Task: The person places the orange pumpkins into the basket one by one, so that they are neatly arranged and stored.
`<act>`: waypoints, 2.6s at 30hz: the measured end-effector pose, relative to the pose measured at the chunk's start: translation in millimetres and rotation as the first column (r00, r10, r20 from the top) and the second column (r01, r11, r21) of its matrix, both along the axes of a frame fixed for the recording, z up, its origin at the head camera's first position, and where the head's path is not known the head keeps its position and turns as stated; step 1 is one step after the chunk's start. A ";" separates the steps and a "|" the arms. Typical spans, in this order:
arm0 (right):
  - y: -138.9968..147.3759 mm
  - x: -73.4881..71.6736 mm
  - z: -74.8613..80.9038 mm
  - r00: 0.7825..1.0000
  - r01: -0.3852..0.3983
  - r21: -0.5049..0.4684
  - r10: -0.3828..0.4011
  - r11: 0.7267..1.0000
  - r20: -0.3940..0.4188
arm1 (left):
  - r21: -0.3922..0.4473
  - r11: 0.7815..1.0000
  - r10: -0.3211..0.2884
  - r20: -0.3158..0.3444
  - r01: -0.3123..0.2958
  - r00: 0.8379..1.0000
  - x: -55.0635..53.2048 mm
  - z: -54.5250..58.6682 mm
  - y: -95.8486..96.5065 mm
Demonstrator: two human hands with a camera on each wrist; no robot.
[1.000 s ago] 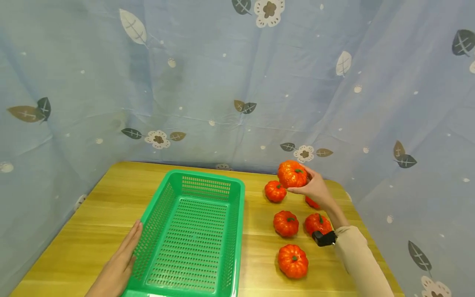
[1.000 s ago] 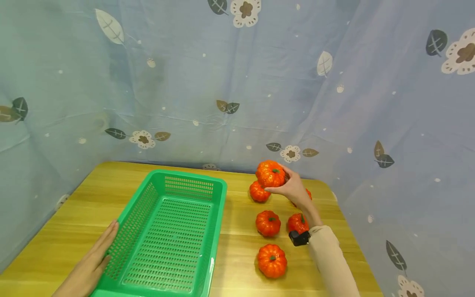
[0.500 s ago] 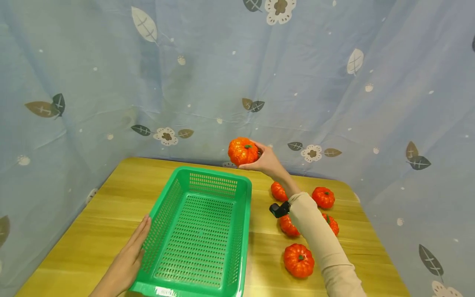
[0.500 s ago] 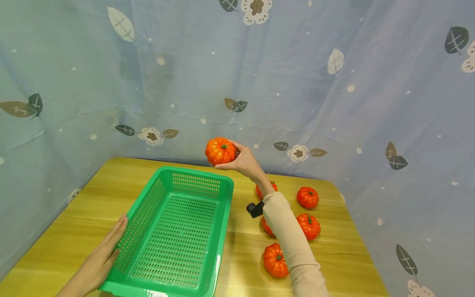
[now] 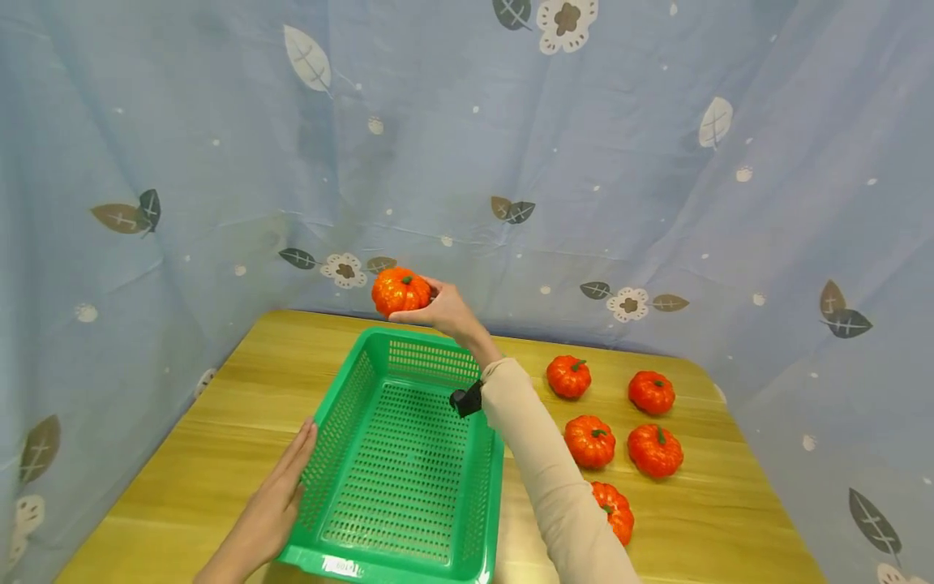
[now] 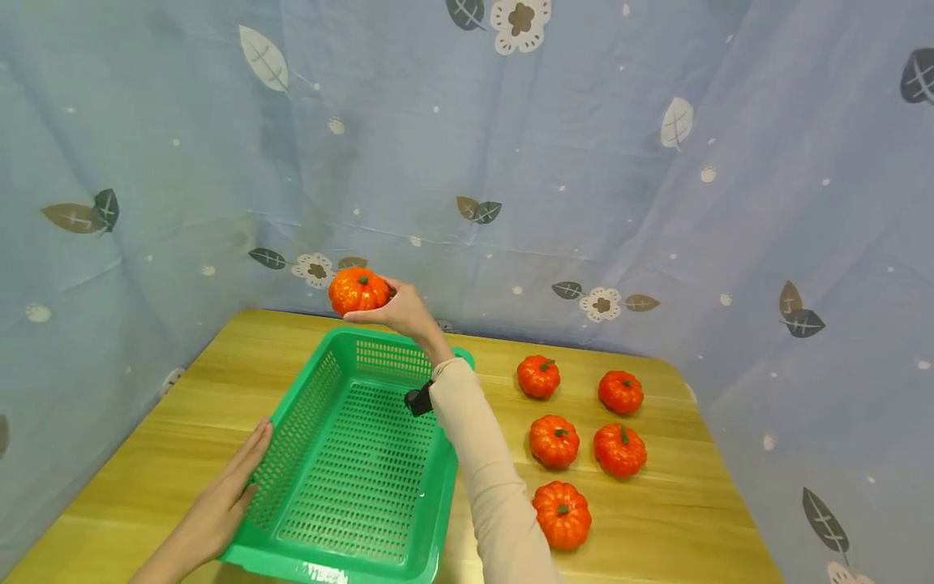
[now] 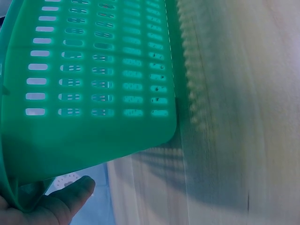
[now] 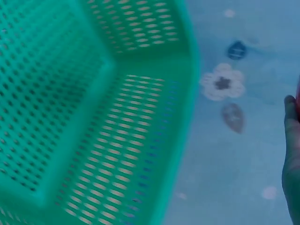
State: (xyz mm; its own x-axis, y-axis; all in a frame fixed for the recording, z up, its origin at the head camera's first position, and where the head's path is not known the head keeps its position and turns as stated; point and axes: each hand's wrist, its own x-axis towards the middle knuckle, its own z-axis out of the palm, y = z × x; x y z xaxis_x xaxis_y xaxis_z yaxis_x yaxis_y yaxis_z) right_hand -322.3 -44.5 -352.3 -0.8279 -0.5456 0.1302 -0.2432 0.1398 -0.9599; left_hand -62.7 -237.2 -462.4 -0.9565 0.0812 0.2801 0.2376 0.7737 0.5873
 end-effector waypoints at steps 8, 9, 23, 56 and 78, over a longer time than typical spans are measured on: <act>-20.5 11.7 -41.1 0.997 -0.019 0.229 0.002 0.973 0.073 | -0.009 1.000 0.009 0.034 -0.009 0.999 -1.4 0.2 0.3; -22.5 13.7 -44.2 0.997 -0.024 0.245 0.006 0.969 0.075 | -0.010 1.000 0.014 0.041 -0.013 0.999 -1.3 0.4 0.3; -32.1 24.3 -84.7 0.995 0.050 0.535 -0.086 0.843 0.042 | 0.022 1.000 0.009 0.071 -0.011 0.997 -0.6 0.8 0.2; -36.5 39.7 -118.1 0.994 0.113 0.759 -0.066 0.641 -0.092 | -0.039 0.998 0.052 0.145 -0.047 0.988 -3.9 3.5 6.5; 11.9 44.9 -11.2 0.954 0.028 0.687 0.185 0.727 -0.235 | 0.017 0.999 -0.038 0.057 0.037 0.998 -3.5 -4.4 4.6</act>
